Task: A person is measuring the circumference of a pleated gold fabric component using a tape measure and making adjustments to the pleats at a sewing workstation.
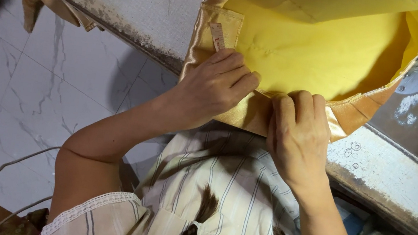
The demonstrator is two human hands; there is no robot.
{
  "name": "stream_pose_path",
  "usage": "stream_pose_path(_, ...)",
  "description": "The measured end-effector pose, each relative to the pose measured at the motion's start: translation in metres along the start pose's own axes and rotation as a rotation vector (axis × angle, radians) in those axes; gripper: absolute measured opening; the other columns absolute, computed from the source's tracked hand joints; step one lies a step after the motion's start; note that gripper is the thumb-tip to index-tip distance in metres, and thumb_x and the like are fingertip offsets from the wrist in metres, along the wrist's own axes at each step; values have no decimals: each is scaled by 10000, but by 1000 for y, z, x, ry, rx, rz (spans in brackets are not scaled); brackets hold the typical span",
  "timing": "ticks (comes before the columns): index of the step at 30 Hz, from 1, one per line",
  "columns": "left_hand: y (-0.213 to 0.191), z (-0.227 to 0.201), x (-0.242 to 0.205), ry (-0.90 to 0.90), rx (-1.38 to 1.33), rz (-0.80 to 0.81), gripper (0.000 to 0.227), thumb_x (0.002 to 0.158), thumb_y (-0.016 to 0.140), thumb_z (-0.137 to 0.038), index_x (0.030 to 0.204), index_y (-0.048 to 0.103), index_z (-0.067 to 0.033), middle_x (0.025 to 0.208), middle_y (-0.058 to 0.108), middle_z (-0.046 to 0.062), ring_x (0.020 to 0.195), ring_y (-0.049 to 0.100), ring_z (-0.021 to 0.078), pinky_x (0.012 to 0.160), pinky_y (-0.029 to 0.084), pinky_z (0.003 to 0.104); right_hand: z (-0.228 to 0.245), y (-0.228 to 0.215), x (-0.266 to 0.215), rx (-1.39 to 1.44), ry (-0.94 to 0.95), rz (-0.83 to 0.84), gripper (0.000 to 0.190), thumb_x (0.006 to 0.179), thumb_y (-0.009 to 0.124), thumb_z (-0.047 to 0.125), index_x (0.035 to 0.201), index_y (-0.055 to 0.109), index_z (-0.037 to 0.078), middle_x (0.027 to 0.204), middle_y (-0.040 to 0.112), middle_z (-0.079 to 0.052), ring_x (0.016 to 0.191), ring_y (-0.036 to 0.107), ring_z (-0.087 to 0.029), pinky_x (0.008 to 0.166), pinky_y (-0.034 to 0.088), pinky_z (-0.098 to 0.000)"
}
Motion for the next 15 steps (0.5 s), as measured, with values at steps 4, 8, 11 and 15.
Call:
stream_pose_path(4,-4,-6,3,1,18,6,90,934,705,55,914,648,-11,695,521,82,786,584,257,879,533,384,-1,4,-2,-14,4,-13,36,954,587,-18,933,610,-2,823,440,-139,754,499,-338,652,499,-426)
stream_pose_path(8,-18,-22,20,-65,-48,-8,76,960,676,50,1004,648,-6,775,518,84,854,578,274,866,516,401,-3,8,-4,-26,-1,-18,46,967,589,10,925,605,6,826,438,-133,759,501,-340,654,496,-435)
stream_pose_path(11,-16,-36,32,-95,-121,-25,172,913,653,99,1054,641,2,806,514,100,899,575,304,877,491,411,-5,12,-7,-26,-4,-14,95,971,575,24,878,566,16,824,427,-123,767,496,-342,658,485,-425)
stream_pose_path(15,1,-38,29,-139,-152,-3,353,772,652,196,1075,609,19,780,483,118,884,551,335,860,477,408,-10,15,-9,9,-3,-26,151,963,589,19,825,529,17,814,426,-123,777,508,-354,648,484,-425)
Point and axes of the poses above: each hand's wrist, its own x-axis towards the middle knuckle, its own y-axis out of the palm, z = x × y, the point moved 4 cm from there along x, towards the middle knuckle
